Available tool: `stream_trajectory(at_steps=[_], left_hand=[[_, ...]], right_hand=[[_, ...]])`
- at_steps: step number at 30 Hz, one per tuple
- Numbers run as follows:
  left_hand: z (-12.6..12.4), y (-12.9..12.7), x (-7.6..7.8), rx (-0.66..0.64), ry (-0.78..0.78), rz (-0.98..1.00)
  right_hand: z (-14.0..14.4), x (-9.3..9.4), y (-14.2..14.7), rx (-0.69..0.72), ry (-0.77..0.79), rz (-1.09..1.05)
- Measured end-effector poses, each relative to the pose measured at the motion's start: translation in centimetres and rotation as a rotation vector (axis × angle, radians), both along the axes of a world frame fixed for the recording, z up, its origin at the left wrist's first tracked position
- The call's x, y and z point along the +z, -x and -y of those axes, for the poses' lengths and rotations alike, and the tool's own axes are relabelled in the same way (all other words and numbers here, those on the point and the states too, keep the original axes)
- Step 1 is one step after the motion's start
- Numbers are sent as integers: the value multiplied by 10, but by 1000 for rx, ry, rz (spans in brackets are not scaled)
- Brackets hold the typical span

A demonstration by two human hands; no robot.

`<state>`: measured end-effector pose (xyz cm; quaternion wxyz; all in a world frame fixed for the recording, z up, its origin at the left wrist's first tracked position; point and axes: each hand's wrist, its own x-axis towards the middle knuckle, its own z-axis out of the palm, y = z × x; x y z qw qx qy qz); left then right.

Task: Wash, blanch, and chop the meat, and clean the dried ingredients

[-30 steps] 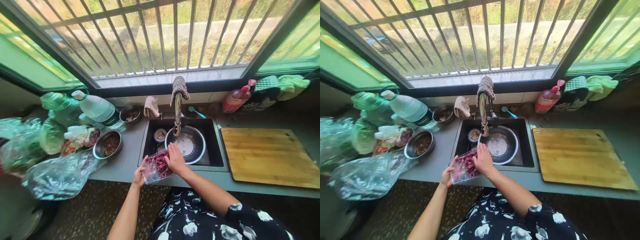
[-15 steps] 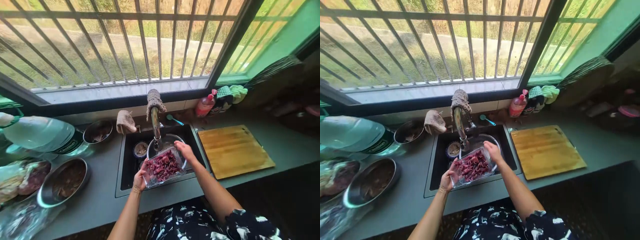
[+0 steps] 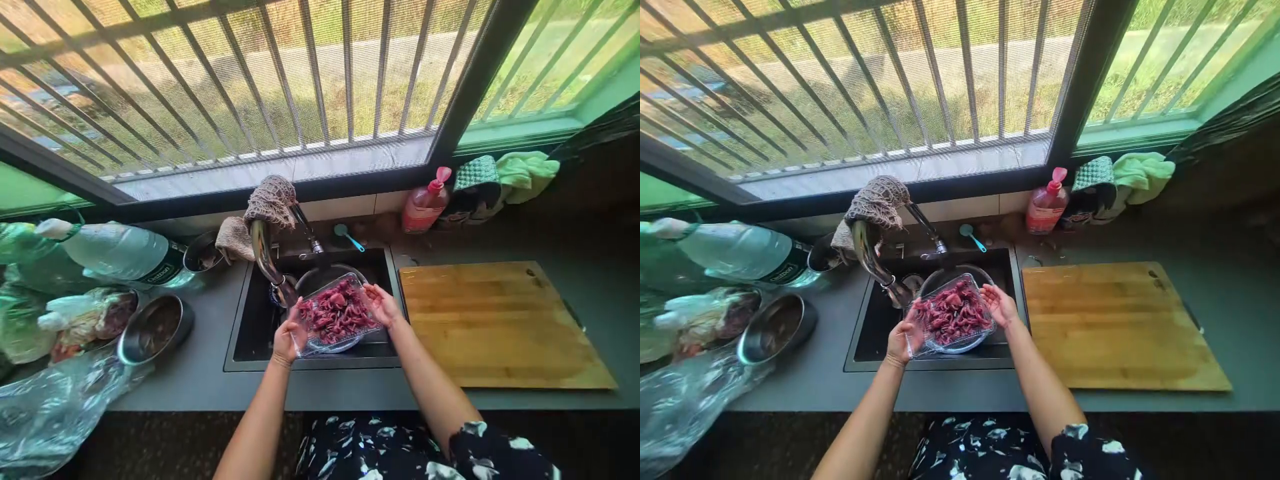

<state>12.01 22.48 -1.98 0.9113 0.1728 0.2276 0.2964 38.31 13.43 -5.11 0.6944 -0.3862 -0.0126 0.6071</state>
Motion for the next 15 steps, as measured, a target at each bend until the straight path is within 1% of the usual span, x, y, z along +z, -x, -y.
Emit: stream_trajectory(at_steps=[1, 3, 5, 8, 11, 13, 15], left_hand=[[-1, 4, -2, 24, 10, -9], [-4, 12, -8, 63, 36, -31], [-4, 18, -12, 86, 58, -47], [-4, 21, -16, 94, 69, -56], [-3, 19, -20, 77, 68, -56], [-3, 19, -21, 63, 76, -55], [-3, 20, -22, 59, 88, -52]], right_hand=[[2, 6, -8, 0, -27, -38], [7, 19, -20, 43, -69, -95], [11, 32, -24, 95, -76, -67], [13, 45, -19, 133, -10, 97], [8, 51, -8, 165, 63, 302], [5, 56, 0, 188, 80, 427], [3, 67, 9, 209, 93, 549]])
